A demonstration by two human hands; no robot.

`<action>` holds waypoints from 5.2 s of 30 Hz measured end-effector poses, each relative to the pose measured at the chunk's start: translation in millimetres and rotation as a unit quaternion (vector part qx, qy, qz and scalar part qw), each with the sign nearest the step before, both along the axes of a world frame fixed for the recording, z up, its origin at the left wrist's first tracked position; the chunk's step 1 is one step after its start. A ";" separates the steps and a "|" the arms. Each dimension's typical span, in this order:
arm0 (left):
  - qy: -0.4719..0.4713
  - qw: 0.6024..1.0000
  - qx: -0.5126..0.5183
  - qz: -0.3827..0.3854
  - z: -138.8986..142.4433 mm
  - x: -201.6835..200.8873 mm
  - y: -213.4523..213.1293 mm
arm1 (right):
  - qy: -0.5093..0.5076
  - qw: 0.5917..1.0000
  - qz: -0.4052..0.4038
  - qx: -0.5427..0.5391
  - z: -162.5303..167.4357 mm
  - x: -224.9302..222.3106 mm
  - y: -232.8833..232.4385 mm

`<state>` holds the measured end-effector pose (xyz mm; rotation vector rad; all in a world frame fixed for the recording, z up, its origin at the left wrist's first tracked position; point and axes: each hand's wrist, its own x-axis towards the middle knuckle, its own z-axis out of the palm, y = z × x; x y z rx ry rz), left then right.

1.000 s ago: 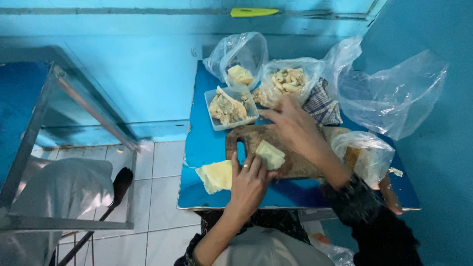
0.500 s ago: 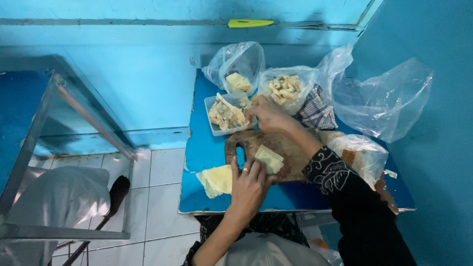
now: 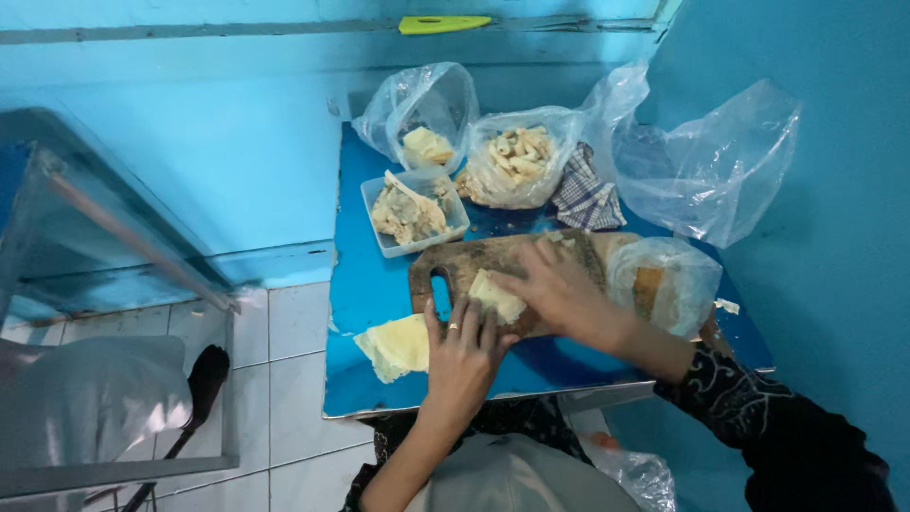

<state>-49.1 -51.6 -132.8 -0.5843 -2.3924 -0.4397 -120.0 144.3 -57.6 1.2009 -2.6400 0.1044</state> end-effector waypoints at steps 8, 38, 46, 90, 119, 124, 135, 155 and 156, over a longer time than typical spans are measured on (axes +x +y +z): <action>-0.003 1.000 0.007 0.001 -1.6 -0.9 7.5 | 0.164 0.977 -0.060 0.126 -23.7 12.2 -11.8; -0.041 0.990 0.043 0.124 31.5 18.6 31.6 | 0.062 0.976 -0.173 -0.113 -50.0 41.3 202.7; -0.071 0.985 0.053 0.151 22.0 5.4 30.6 | 0.091 0.956 -0.237 -0.146 -65.5 48.9 181.0; -0.077 0.963 0.254 -0.042 22.2 -18.3 37.8 | -0.212 0.810 -0.244 -0.489 -56.3 41.0 6.4; -0.083 0.989 -0.004 -0.124 38.6 -22.1 8.5 | -0.045 0.971 -0.023 -0.232 -25.7 30.8 32.3; -0.043 0.995 -0.056 -0.068 24.9 -26.9 11.7 | -0.151 0.947 -0.013 -0.284 -30.0 17.1 34.3; -0.206 0.973 0.104 0.013 25.6 -46.1 20.5 | -0.190 0.927 -0.180 -0.267 -35.2 15.7 25.9; -0.141 0.986 0.086 -0.019 32.0 -36.7 15.7 | -0.100 0.936 -0.154 -0.299 -42.7 14.7 16.3; -0.120 0.989 0.081 -0.020 31.6 -35.2 16.2 | -0.113 0.931 -0.171 -0.302 -43.2 14.1 14.6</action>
